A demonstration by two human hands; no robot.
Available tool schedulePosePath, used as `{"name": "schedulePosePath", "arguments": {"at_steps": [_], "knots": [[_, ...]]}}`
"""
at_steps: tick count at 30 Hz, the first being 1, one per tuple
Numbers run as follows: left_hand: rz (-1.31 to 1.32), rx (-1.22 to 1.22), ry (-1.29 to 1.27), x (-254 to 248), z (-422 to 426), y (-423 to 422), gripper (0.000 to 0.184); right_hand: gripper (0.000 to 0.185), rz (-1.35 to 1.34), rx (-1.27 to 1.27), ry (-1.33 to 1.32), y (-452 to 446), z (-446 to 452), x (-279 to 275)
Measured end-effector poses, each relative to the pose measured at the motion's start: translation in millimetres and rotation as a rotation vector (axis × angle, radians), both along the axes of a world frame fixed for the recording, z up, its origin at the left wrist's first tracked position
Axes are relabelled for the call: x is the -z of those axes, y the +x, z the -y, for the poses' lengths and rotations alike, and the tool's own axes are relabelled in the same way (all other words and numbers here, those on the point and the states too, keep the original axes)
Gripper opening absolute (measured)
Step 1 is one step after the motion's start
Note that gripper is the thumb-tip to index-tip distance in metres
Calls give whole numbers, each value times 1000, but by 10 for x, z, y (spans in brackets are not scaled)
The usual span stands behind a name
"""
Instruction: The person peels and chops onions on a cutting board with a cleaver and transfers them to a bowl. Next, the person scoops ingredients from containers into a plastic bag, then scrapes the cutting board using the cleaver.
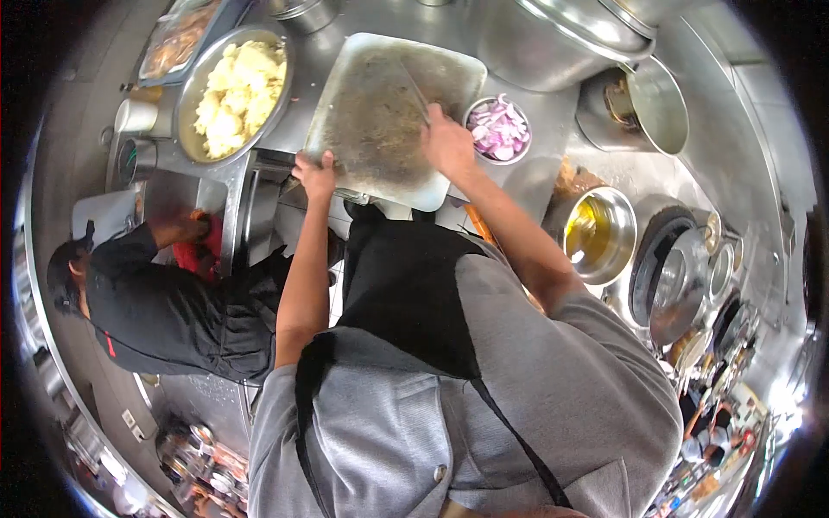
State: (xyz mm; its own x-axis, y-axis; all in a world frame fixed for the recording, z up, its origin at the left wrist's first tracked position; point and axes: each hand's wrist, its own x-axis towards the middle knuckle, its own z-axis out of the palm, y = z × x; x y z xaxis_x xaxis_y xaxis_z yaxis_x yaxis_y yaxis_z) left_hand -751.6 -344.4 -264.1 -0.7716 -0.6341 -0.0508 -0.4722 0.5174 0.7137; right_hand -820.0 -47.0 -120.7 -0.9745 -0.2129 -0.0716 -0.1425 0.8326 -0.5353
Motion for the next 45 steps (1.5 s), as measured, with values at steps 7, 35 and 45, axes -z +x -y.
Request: {"name": "schedulePosePath", "arguments": {"at_steps": [7,35,45], "knots": [[76,3,-387,-849,-640,-71,76,42,-143,-37,-84,188,144,447],[-222,-250,-45,-775,-1305,262,57,59,-98,-156,-31,627,-388,223],[-126,-457,1440,-182,-900,188,57,50,-389,-107,97,349,229,816]]}}
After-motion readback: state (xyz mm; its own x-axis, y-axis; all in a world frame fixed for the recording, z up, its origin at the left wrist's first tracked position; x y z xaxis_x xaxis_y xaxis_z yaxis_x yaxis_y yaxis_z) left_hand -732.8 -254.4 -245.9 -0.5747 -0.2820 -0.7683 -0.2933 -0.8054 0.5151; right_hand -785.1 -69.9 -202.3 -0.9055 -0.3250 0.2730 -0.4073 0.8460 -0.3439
